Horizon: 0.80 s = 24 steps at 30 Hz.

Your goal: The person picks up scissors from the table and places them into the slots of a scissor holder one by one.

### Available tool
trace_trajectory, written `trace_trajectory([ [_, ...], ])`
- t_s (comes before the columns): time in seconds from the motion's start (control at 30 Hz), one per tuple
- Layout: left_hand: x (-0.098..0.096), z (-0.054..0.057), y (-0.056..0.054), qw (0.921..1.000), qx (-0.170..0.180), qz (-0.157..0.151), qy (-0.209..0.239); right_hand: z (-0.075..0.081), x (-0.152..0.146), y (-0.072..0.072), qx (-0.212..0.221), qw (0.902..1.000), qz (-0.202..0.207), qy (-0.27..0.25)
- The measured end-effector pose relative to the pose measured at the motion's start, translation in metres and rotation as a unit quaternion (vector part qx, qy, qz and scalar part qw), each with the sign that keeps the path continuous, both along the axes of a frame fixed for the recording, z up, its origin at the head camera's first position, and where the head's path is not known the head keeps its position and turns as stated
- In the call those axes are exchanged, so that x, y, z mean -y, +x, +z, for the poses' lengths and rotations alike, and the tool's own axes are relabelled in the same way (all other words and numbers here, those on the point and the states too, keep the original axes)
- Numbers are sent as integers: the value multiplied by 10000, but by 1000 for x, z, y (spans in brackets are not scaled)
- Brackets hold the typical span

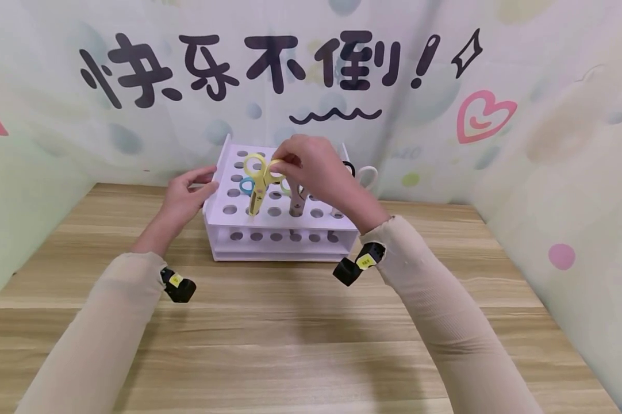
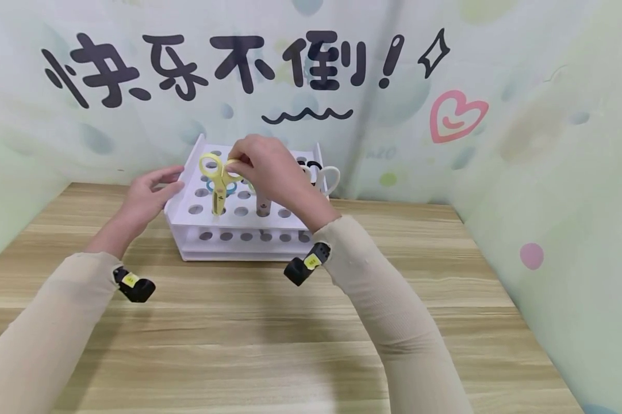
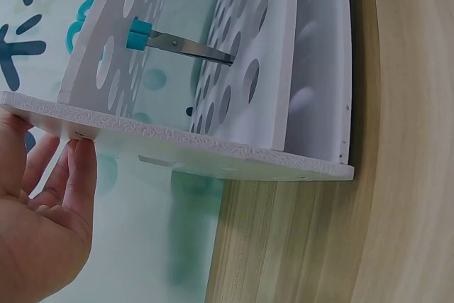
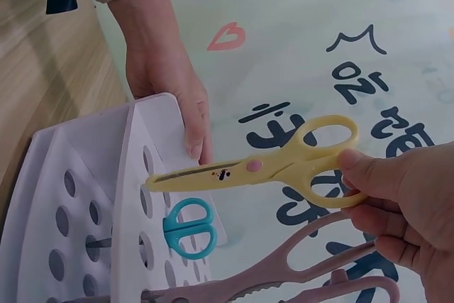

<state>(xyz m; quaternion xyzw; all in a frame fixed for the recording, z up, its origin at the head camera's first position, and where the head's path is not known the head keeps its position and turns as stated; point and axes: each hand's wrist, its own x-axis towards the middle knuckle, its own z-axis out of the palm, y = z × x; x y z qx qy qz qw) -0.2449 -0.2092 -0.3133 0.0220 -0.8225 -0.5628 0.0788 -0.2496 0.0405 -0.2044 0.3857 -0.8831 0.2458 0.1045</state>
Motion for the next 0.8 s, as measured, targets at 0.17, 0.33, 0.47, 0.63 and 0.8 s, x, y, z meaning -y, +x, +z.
trace_trajectory([
  [0.17, 1, -2, 0, 10000, -18, 6, 80, 9, 1, -1, -106, 9999, 3, 135],
  [0.33, 1, -2, 0, 10000, -1, 8, 58, 22, 0, -5, -210, 9997, 93, 111],
  [0.47, 2, -2, 0, 10000, 33, 19, 45, 31, 3, -11, -181, 9995, 209, 149],
  [0.63, 2, -1, 0, 10000, 83, 6, 29, 42, 7, -20, 93, 9992, 330, 187],
  [0.8, 1, 1, 1, 10000, 87, 0, 14, 50, 13, -29, 252, 9974, 543, 396],
])
